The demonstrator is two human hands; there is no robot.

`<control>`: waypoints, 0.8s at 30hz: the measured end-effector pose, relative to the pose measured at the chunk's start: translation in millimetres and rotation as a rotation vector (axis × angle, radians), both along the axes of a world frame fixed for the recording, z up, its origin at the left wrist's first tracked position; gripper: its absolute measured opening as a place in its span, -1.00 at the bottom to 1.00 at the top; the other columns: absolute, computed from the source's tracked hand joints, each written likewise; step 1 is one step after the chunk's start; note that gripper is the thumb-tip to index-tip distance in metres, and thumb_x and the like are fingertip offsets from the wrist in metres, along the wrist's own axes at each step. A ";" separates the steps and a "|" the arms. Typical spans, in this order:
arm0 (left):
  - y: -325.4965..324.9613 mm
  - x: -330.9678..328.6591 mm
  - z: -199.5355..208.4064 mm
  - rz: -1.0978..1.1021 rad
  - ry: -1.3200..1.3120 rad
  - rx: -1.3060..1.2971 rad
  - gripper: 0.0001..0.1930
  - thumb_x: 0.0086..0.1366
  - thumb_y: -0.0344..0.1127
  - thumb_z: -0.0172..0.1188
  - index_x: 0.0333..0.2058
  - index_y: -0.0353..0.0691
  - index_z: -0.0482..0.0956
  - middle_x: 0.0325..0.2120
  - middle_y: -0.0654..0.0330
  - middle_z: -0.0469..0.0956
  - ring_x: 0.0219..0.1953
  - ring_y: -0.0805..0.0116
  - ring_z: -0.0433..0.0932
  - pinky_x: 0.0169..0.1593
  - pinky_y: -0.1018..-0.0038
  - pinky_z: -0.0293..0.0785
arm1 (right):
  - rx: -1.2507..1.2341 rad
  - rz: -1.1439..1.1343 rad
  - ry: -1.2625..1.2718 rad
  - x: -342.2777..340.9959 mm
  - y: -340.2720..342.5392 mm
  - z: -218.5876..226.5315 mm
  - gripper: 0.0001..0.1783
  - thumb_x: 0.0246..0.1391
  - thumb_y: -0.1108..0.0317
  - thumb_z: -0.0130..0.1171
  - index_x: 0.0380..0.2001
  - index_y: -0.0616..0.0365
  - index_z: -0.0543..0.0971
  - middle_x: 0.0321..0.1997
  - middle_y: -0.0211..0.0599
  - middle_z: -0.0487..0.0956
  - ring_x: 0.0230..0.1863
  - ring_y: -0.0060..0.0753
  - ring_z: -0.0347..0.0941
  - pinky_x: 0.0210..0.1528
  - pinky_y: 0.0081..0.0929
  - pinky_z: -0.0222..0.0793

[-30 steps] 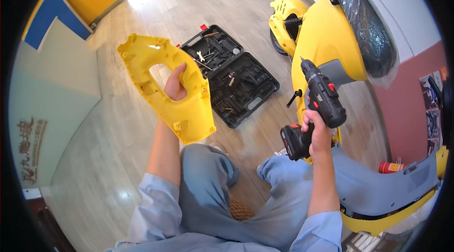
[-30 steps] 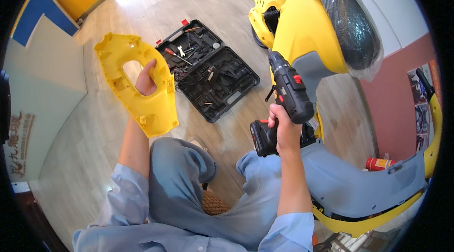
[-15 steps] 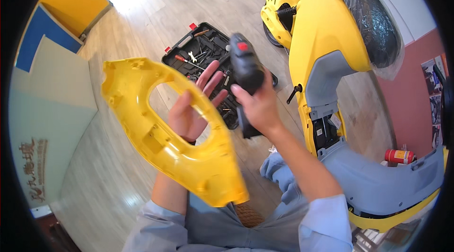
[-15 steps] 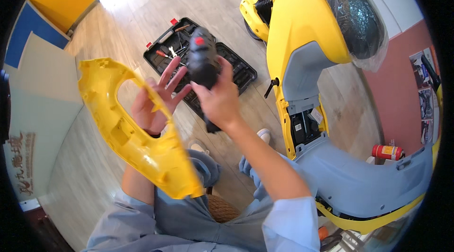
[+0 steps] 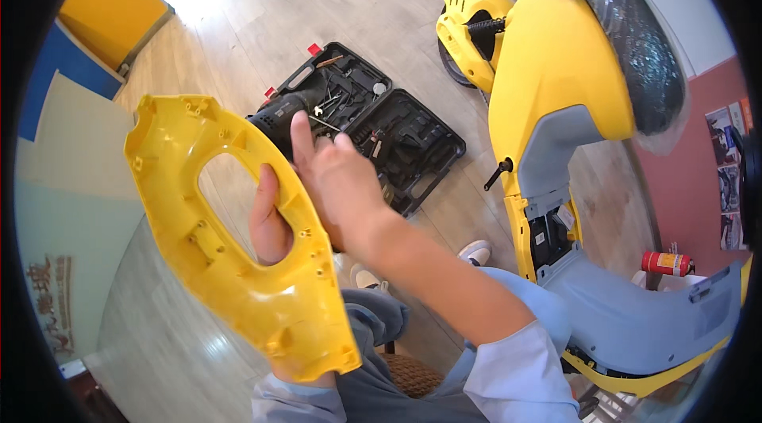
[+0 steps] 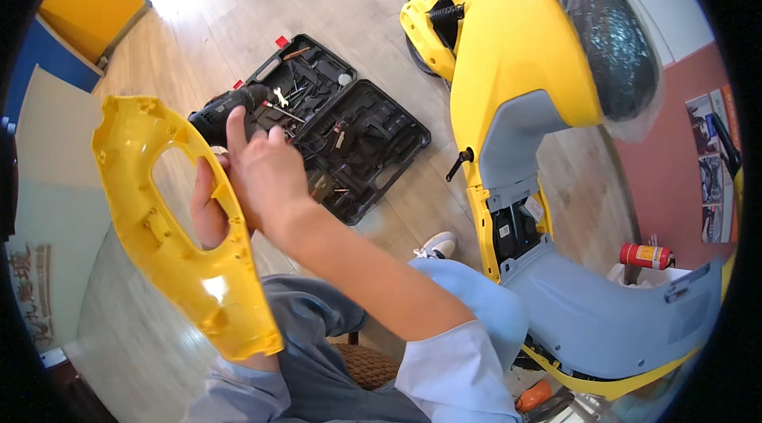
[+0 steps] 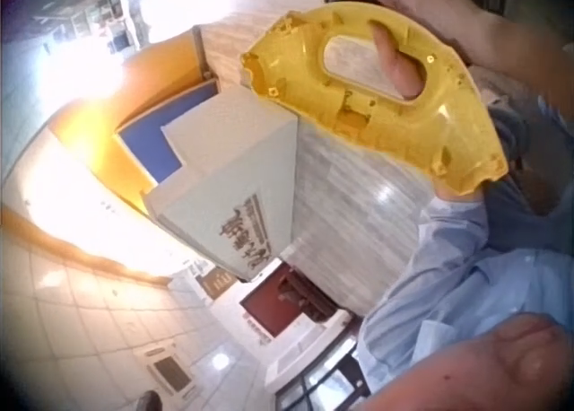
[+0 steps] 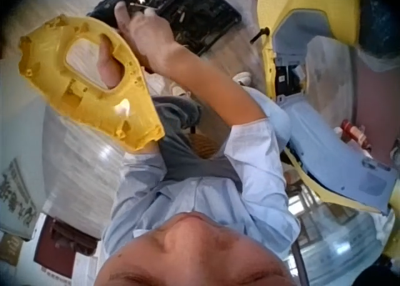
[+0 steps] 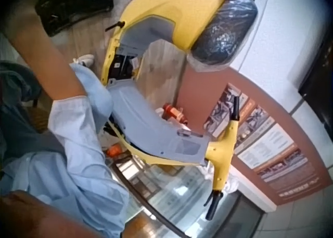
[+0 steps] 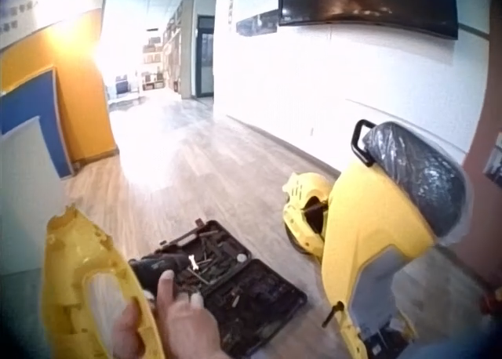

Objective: Disassembling a yellow electric scooter's front panel and body components using an electric drill.

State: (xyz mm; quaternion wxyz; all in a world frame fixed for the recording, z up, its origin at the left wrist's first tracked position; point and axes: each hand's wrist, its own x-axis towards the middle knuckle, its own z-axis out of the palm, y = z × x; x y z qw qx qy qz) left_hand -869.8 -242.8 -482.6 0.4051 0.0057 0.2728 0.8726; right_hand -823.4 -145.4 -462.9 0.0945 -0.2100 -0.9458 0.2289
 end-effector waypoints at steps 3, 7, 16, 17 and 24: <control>2.9 -16.0 -1.2 0.027 -0.026 -0.091 -0.65 0.48 -0.03 -0.05 -0.15 -0.23 0.49 -0.25 0.16 0.57 -0.18 0.31 0.57 -0.01 0.38 0.48 | -0.155 -0.024 -0.113 -19.9 3.1 10.7 -0.47 0.15 0.22 0.12 0.06 0.38 0.32 -0.31 0.11 0.61 -0.12 0.11 0.57 -0.29 -0.24 0.59; -15.2 -45.3 -17.6 -0.124 -0.088 0.044 -0.56 0.47 -0.05 -0.06 0.17 -0.18 0.38 0.03 0.14 0.53 0.03 0.25 0.54 0.17 0.24 0.42 | -0.406 -0.023 0.017 -32.8 20.1 -4.9 -0.74 0.08 0.34 0.18 -0.28 0.31 0.41 -0.36 0.20 0.59 -0.24 0.10 0.60 -0.26 -0.17 0.57; -55.8 -67.8 -76.2 0.188 -0.219 0.062 -0.57 0.29 -0.22 0.22 0.10 -0.24 0.51 -0.07 0.00 0.60 -0.05 0.03 0.52 0.26 0.04 0.30 | -0.316 -0.798 0.257 15.9 152.2 -247.0 -0.65 -0.03 0.11 0.29 -0.32 0.15 0.54 -0.41 -0.12 0.58 -0.31 -0.07 0.55 -0.20 -0.18 0.46; -71.7 -71.4 -89.8 0.148 -0.129 0.083 -0.57 0.32 -0.19 0.17 0.10 -0.28 0.50 0.01 0.04 0.58 0.08 0.03 0.48 0.28 -0.01 0.27 | -0.222 -0.832 0.029 34.6 157.3 -300.8 -0.50 -0.05 0.00 0.32 -0.17 0.13 0.51 -0.19 0.01 0.54 -0.11 0.07 0.50 -0.06 -0.07 0.44; -119.2 -84.7 -83.7 0.406 -0.201 -0.277 -0.63 0.34 -0.14 0.14 0.01 -0.25 0.54 0.03 0.05 0.56 0.09 0.11 0.50 0.26 -0.04 0.31 | -0.175 -0.939 -0.165 64.9 139.1 -415.7 -0.66 0.00 0.42 0.09 -0.09 0.12 0.45 -0.33 0.14 0.62 -0.22 0.22 0.57 -0.12 0.05 0.47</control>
